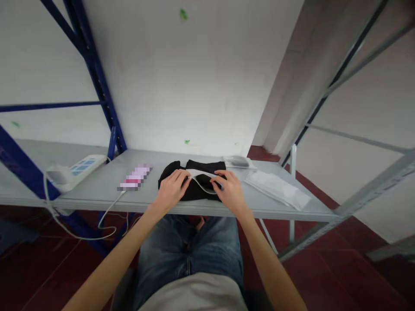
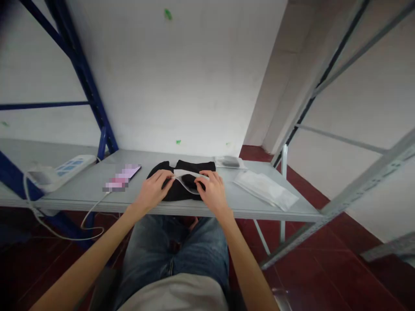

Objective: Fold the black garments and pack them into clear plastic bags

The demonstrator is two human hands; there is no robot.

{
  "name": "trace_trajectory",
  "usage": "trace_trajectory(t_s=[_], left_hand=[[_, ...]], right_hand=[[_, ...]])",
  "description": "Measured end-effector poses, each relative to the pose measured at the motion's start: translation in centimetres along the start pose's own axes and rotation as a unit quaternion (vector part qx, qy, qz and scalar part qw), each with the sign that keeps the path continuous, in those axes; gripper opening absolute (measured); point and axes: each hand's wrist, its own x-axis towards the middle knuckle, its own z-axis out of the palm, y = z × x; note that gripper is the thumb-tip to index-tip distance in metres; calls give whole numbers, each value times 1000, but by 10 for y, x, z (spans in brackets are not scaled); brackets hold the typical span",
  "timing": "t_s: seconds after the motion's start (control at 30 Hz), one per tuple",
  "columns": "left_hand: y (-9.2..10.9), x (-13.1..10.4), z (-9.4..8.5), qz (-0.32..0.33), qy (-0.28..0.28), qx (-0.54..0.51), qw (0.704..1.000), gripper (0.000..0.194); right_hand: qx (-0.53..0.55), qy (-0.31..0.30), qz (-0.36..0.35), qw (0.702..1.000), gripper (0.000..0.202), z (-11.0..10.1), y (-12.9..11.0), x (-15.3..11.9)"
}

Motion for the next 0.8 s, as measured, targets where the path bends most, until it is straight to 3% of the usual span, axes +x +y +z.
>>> trace_trajectory(t_s=[0.17, 0.3, 0.47, 0.63, 0.73, 0.8], left_hand=[[6, -6, -1, 53, -27, 19, 998, 13], [5, -11, 1, 77, -54, 18, 995, 15], [0, -11, 0, 78, -49, 1, 996, 19], [-13, -6, -7, 30, -24, -13, 999, 18], [-26, -3, -13, -40, 18, -6, 999, 14], [-34, -2, -17, -83, 43, -4, 996, 11]], right_hand=[[-46, -64, 16, 997, 47, 10, -7, -5], [-78, -72, 7, 994, 35, 15, -7, -7], [-31, -13, 7, 999, 32, 9, -9, -3], [98, 61, 15, 993, 33, -17, -10, 6], [201, 143, 80, 966, 27, -28, -7, 9], [291, 196, 151, 924, 27, -29, -3, 11]])
